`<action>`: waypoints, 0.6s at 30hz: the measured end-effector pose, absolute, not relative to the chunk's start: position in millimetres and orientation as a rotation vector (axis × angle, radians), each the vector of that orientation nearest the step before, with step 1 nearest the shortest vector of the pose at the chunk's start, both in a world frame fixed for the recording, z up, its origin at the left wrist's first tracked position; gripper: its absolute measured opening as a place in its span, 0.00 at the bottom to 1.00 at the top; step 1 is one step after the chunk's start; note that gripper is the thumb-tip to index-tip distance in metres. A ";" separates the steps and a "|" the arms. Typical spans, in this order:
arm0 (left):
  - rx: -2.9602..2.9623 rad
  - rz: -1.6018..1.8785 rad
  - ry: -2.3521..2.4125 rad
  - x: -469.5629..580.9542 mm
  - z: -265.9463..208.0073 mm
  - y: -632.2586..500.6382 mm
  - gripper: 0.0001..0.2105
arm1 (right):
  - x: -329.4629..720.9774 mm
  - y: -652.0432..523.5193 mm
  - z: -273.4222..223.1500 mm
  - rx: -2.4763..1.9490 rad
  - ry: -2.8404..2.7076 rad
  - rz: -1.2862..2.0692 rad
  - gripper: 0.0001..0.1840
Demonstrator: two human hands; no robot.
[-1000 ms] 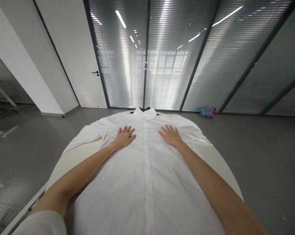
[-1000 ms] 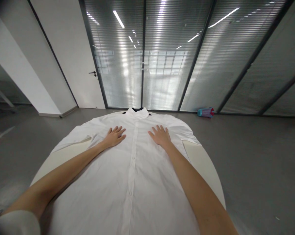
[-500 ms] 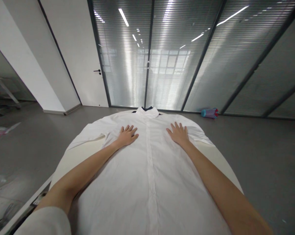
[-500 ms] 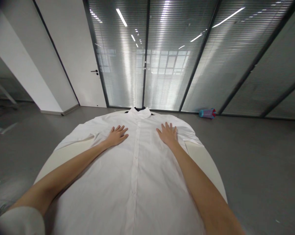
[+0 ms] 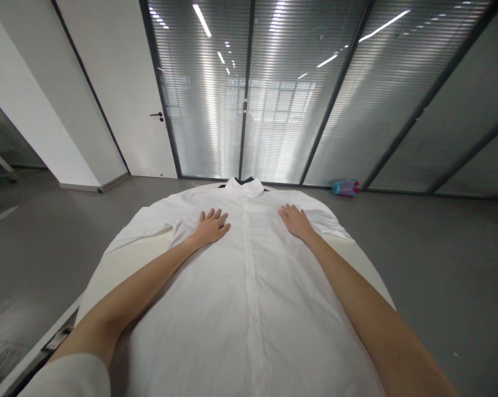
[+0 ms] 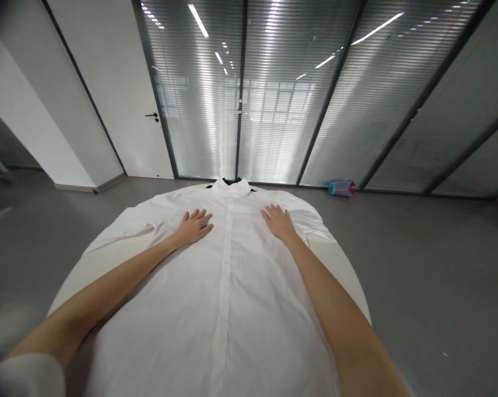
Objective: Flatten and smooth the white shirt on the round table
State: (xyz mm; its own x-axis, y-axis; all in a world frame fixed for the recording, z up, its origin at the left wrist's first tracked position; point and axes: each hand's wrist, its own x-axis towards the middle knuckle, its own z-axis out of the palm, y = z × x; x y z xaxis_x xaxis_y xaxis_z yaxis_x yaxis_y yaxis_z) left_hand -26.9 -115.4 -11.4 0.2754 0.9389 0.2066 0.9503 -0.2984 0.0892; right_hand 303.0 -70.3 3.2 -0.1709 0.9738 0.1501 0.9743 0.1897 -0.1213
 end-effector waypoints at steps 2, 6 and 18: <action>-2.462 -0.375 -1.793 -13.1 -6.2 -115.9 0.22 | 301.5 -68.9 7.0 -1.855 -2.198 0.070 0.38; -2.601 -0.454 -1.620 26.1 -2.7 -118.5 0.27 | 262.3 -82.6 4.2 -1.535 -2.396 0.256 0.40; -2.585 -1.713 -1.940 -105.7 16.7 -67.3 0.18 | 291.5 -84.8 -14.9 -1.314 -2.555 0.163 0.37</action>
